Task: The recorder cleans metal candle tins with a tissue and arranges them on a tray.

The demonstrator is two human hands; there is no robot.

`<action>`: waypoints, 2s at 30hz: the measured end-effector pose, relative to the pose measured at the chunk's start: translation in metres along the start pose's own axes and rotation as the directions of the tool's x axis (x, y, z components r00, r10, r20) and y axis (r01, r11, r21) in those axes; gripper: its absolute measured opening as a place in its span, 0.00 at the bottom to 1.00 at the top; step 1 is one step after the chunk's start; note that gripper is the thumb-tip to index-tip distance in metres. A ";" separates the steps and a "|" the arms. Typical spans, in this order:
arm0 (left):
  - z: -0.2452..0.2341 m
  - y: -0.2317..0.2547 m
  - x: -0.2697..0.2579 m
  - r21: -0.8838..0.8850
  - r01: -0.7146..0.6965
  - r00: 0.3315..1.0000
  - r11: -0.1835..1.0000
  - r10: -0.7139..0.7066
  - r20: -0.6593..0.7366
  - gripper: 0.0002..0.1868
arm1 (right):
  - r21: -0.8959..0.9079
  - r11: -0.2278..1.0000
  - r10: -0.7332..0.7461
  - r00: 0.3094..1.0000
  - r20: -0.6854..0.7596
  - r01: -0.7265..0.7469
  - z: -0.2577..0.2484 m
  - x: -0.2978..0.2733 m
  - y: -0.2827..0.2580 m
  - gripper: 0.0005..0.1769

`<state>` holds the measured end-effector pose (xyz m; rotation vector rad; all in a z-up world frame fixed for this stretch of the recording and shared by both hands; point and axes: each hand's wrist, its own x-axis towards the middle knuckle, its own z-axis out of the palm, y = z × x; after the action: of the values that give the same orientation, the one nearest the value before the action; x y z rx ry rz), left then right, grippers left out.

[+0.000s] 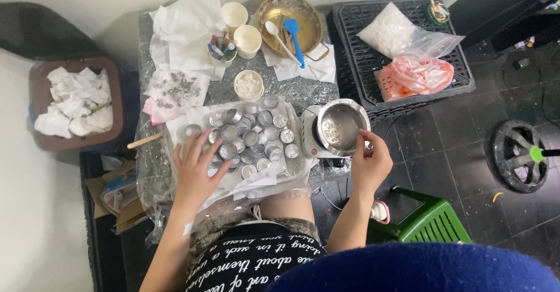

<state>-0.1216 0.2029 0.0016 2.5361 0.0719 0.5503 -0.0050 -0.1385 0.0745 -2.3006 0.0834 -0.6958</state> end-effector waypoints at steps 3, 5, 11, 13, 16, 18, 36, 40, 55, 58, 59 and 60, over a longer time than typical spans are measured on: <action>-0.003 0.006 0.000 -0.009 -0.025 0.999 1.000 0.025 -0.024 0.26 | -0.012 0.999 -0.053 0.982 -0.181 0.051 0.004 -0.004 0.005 0.06; -0.009 0.013 0.003 0.006 -0.022 0.999 1.000 0.022 -0.035 0.25 | 0.180 0.984 0.011 0.995 -0.097 0.006 0.007 -0.006 0.018 0.07; 0.011 0.033 0.001 -0.246 0.005 1.000 0.969 -0.009 -0.016 0.20 | 0.682 0.710 -0.044 0.956 0.290 -0.174 0.043 -0.056 -0.007 0.07; 0.010 0.049 0.007 -0.353 -0.021 0.999 0.935 0.006 -0.043 0.21 | 0.722 0.644 -0.145 0.886 0.440 -0.253 0.073 -0.087 -0.013 0.06; 0.004 0.065 0.018 -0.668 0.113 0.986 0.735 -0.165 -0.015 0.19 | 0.738 0.317 -0.204 0.718 0.666 -0.595 0.122 -0.127 -0.008 0.13; 0.021 0.051 0.013 -0.718 0.051 0.984 0.695 -0.158 -0.083 0.06 | 0.656 0.227 -0.222 0.618 0.754 -0.720 0.145 -0.144 0.000 0.13; 0.079 -0.103 0.131 0.202 0.072 0.972 0.977 -0.114 0.204 0.08 | 0.262 0.827 -0.542 0.584 0.604 0.497 0.165 -0.074 -0.081 0.29; 0.076 -0.092 0.125 0.210 0.119 0.940 0.970 -0.178 0.291 0.12 | 0.332 0.847 -0.529 0.612 0.588 0.415 0.161 -0.064 -0.074 0.19; 0.032 -0.018 0.018 -0.086 -0.046 0.999 0.995 0.046 -0.003 0.30 | 0.384 0.833 -0.548 0.501 0.670 0.398 0.158 -0.058 -0.071 0.34; 0.041 -0.024 0.013 -0.070 -0.042 0.999 0.997 0.040 -0.025 0.29 | 0.461 0.838 -0.544 0.515 0.662 0.293 0.163 -0.055 -0.064 0.28; 0.048 -0.029 0.010 -0.077 -0.030 0.999 0.997 0.028 -0.025 0.25 | 0.504 0.828 -0.550 0.537 0.640 0.247 0.167 -0.055 -0.057 0.22; 0.055 -0.034 0.007 -0.085 -0.018 1.000 0.996 0.016 -0.025 0.21 | 0.546 0.813 -0.553 0.559 0.617 0.202 0.171 -0.056 -0.049 0.16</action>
<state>-0.0914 0.2059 -0.0558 2.4495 0.0351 0.5794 0.0275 0.0192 -0.0205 -1.9958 -0.9271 0.1297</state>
